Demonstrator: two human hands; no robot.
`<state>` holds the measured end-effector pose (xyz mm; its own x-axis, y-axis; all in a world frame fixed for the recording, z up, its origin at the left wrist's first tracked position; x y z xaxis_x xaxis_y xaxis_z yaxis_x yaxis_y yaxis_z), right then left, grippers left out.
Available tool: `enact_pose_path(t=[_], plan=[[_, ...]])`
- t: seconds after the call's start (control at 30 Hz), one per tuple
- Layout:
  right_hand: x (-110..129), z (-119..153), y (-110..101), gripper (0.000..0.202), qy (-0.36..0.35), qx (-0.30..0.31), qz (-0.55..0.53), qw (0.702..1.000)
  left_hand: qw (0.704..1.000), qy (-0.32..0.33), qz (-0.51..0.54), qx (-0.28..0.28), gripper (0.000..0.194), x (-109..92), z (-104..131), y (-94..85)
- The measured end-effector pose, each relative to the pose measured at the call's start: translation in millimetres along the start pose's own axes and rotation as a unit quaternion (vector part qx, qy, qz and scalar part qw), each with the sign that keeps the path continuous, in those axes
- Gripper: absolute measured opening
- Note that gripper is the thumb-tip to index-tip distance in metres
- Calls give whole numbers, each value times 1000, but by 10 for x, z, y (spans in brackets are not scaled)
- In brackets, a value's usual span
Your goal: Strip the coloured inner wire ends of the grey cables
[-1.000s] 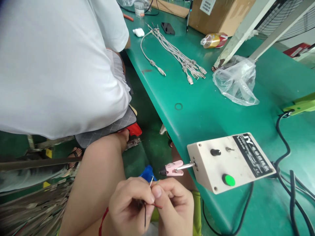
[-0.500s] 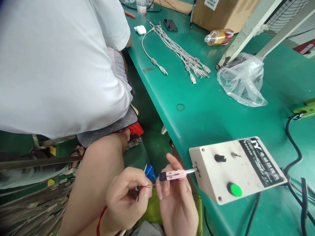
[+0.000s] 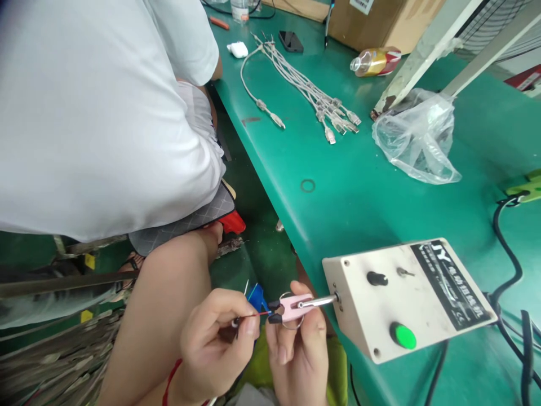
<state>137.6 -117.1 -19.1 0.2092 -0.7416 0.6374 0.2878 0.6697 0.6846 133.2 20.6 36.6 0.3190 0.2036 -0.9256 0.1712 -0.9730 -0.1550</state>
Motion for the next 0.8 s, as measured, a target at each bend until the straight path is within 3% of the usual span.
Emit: enact_pose_path(t=[0.47,0.57,0.7,0.8], plan=[[56,-4,-3,32,-19,8,27,999,997,38,-67,7,27,-93,-66,33],[9,24,-121,40,-6,-1,23,1000,997,37,-60,13,28,-84,-62,48],[-109,69,-355,67,13,-7,-3,1000,999,10,-1,32,28,6,12,77],[-163,75,-478,64,13,-5,-11,1000,998,-24,51,42,27,97,86,99]])
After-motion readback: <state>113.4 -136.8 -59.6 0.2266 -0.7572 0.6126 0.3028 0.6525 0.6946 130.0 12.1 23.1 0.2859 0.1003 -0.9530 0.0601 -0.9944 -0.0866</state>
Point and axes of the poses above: each hand's wrist, its own z-axis away from the middle knuckle, its own y-axis out of the palm, x = y × z, the point moved 9 cm from there along -z, towards the middle knuckle
